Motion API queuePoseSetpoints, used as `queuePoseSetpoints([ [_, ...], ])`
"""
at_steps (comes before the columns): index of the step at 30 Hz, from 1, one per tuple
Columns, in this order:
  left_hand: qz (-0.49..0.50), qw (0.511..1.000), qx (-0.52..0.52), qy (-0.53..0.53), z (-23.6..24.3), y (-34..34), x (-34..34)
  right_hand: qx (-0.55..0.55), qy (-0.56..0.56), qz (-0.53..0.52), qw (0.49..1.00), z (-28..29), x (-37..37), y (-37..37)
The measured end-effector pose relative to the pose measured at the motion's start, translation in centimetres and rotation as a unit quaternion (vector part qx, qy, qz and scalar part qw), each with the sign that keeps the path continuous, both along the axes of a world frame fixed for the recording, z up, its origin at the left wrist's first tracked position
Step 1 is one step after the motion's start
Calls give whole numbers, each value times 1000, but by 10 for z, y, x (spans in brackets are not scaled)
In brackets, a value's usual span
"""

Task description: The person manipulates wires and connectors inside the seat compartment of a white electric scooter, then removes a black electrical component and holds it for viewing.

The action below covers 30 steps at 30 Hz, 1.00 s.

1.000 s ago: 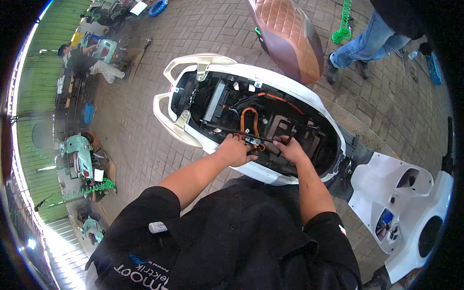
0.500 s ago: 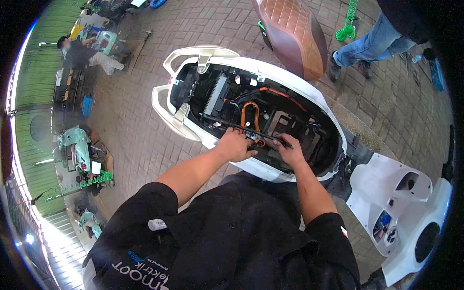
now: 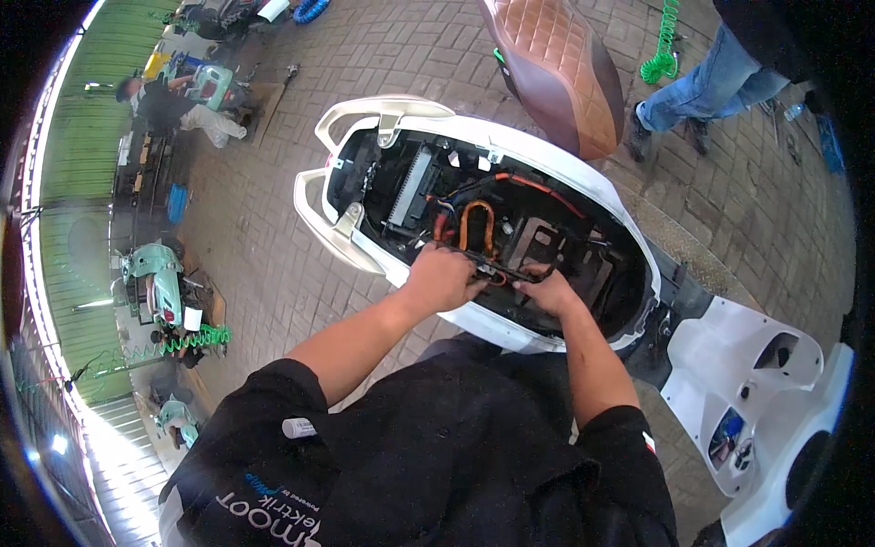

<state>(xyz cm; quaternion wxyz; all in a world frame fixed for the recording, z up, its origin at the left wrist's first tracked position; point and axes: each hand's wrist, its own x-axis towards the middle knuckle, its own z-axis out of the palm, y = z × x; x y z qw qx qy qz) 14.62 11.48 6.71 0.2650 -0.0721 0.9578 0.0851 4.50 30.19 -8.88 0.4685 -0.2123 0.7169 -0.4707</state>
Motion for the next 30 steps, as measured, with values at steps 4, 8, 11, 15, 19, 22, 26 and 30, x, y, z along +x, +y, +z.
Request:
queuePoseSetpoints([
  [4, 76, 953, 182, 229, -10, 30, -25, -61, 57, -42, 996, 4, 16, -3],
  [8, 216, 895, 300, 252, -59, 74, -59, -75, 182, 26, 980, -34, 40, 11],
  [11, 224, 902, 366, 59, -72, 88, -65, -68, 112, 61, 990, -24, 42, 17],
  [15, 185, 897, 398, 55, -77, 89, -59, -58, 8, 82, 995, -23, 46, 22],
  [19, 281, 796, 535, -34, -90, 87, -53, -55, 37, 103, 993, -27, 44, 19],
  [22, 291, 772, 565, 12, -98, 94, -49, -50, 66, 118, 990, -31, 45, 16],
  [26, 265, 791, 540, 110, -90, 98, -41, -23, 122, 141, 982, -34, 36, 14],
  [30, -61, 807, 551, 204, -97, 89, -2, -3, 177, 186, 966, -44, 17, 10],
])
